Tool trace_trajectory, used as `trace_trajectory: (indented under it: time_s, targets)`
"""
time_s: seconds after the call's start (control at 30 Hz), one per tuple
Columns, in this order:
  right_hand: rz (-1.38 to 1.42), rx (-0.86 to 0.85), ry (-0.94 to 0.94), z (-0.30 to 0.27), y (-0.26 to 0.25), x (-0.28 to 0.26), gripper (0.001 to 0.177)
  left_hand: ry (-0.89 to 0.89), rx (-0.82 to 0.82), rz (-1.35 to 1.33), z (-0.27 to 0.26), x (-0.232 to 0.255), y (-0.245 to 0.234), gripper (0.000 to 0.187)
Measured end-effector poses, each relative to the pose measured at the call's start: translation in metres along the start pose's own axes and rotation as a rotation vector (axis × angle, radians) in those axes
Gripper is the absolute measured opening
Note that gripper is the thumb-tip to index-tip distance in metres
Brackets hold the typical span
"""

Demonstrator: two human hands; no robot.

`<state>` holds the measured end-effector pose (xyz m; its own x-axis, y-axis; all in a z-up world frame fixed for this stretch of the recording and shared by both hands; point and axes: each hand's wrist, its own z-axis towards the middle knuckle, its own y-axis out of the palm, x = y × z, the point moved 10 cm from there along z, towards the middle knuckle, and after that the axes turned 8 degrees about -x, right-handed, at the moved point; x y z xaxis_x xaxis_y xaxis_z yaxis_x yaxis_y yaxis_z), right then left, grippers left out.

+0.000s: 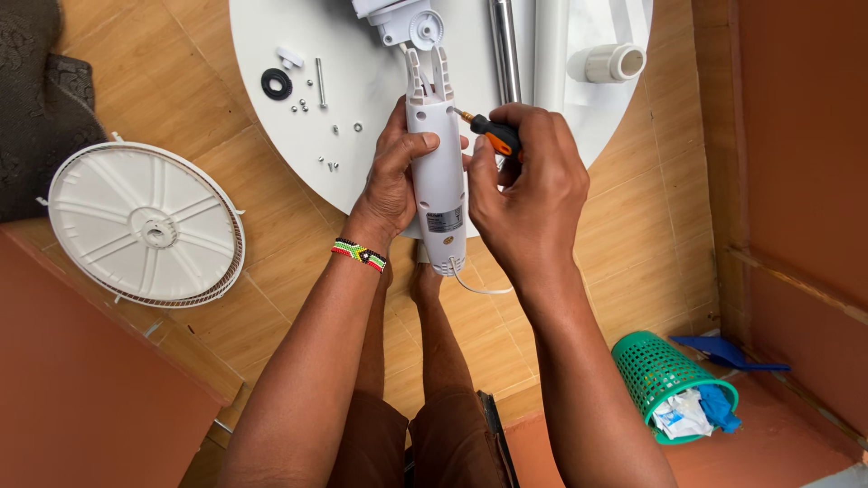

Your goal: The person disassembles an electric fan by removing screws from the motor housing and control panel using a screwdriver. They separate the fan components and place the screws and parts on a nearby table.

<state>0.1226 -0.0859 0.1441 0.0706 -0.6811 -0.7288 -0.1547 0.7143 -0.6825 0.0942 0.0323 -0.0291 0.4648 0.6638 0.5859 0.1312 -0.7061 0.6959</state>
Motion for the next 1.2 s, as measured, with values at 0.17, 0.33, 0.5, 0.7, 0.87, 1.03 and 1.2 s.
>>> trace_trajectory:
  time_s: [0.17, 0.33, 0.5, 0.7, 0.87, 1.03, 1.2]
  targets:
    - [-0.071, -0.028, 0.039, 0.006, 0.015, 0.003, 0.019, 0.004, -0.019, 0.0, 0.004, -0.004, -0.004, 0.069]
    - [-0.113, -0.002, 0.022, 0.011, 0.019, 0.0, 0.018, 0.007, -0.048, -0.04, 0.005, -0.005, -0.001, 0.067]
    - [-0.179, -0.049, 0.033, 0.013, 0.026, 0.0, 0.017, 0.009, -0.028, 0.001, 0.004, -0.004, -0.005, 0.067]
    - [-0.329, -0.118, -0.229, 0.014, 0.03, -0.015, 0.024, -0.011, -0.028, -0.023, 0.004, -0.002, -0.004, 0.065]
    - [-0.372, -0.248, -0.428, 0.017, 0.031, -0.02, 0.032, -0.032, -0.013, 0.01, 0.001, -0.003, -0.005, 0.064]
    - [-0.343, -0.295, 0.076, 0.024, 0.042, 0.023, 0.036, 0.013, -0.02, 0.041, 0.003, -0.005, -0.007, 0.06]
    - [-0.359, -0.214, -0.025, 0.023, 0.043, 0.016, 0.018, -0.009, -0.049, -0.013, 0.003, -0.016, -0.015, 0.063]
